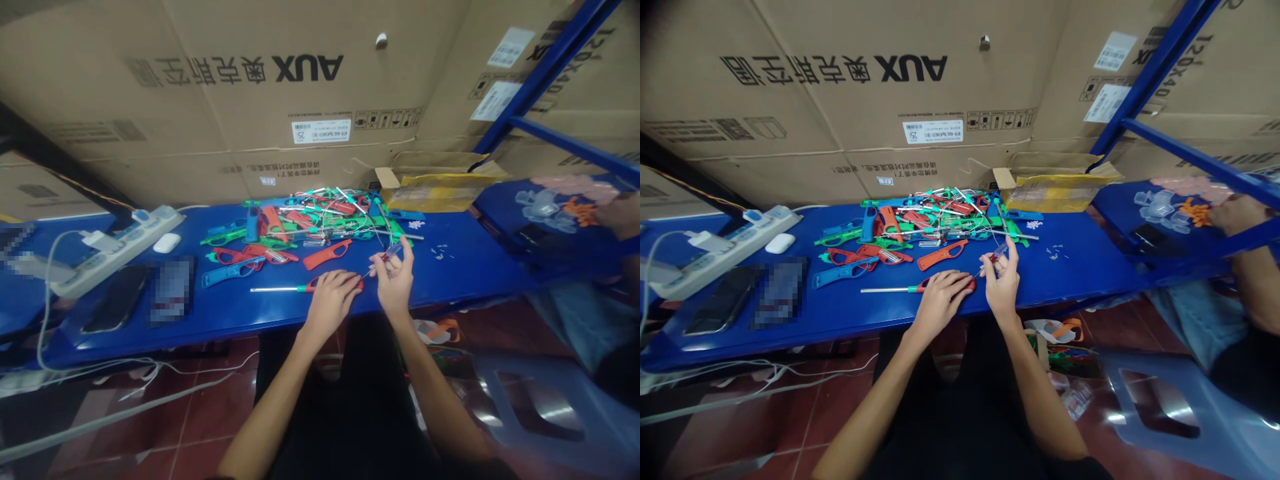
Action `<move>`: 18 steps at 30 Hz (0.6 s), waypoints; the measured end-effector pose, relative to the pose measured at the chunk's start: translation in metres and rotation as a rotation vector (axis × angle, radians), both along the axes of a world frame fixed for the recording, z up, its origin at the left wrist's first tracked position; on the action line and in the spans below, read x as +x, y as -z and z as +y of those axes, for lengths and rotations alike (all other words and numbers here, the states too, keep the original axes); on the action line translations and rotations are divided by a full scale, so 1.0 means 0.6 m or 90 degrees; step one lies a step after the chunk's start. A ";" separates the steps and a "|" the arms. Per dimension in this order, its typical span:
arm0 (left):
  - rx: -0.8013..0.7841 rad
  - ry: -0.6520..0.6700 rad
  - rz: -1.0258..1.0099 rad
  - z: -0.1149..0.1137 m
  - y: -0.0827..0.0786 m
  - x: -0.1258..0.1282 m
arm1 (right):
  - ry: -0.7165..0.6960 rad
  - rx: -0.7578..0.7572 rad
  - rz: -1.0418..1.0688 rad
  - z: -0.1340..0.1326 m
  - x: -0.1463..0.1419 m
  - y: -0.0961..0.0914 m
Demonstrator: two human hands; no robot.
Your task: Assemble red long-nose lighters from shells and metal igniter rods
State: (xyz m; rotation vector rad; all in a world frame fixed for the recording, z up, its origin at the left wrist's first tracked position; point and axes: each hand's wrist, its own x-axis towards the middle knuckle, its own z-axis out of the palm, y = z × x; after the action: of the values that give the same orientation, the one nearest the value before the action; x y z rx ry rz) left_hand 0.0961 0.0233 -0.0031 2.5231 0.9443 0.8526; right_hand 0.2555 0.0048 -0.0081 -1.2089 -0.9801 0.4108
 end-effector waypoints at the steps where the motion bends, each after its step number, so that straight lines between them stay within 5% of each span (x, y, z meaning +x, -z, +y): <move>1: -0.001 -0.001 0.001 0.000 0.000 0.000 | 0.000 0.001 0.000 0.000 0.000 0.001; 18: 0.011 -0.003 -0.003 0.002 0.001 0.000 | 0.009 -0.008 0.004 -0.001 -0.003 -0.001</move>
State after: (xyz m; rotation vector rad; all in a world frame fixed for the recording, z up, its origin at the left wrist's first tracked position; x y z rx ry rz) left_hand 0.0960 0.0242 -0.0038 2.5335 0.9459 0.8709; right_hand 0.2539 0.0045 -0.0077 -1.2236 -0.9648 0.4102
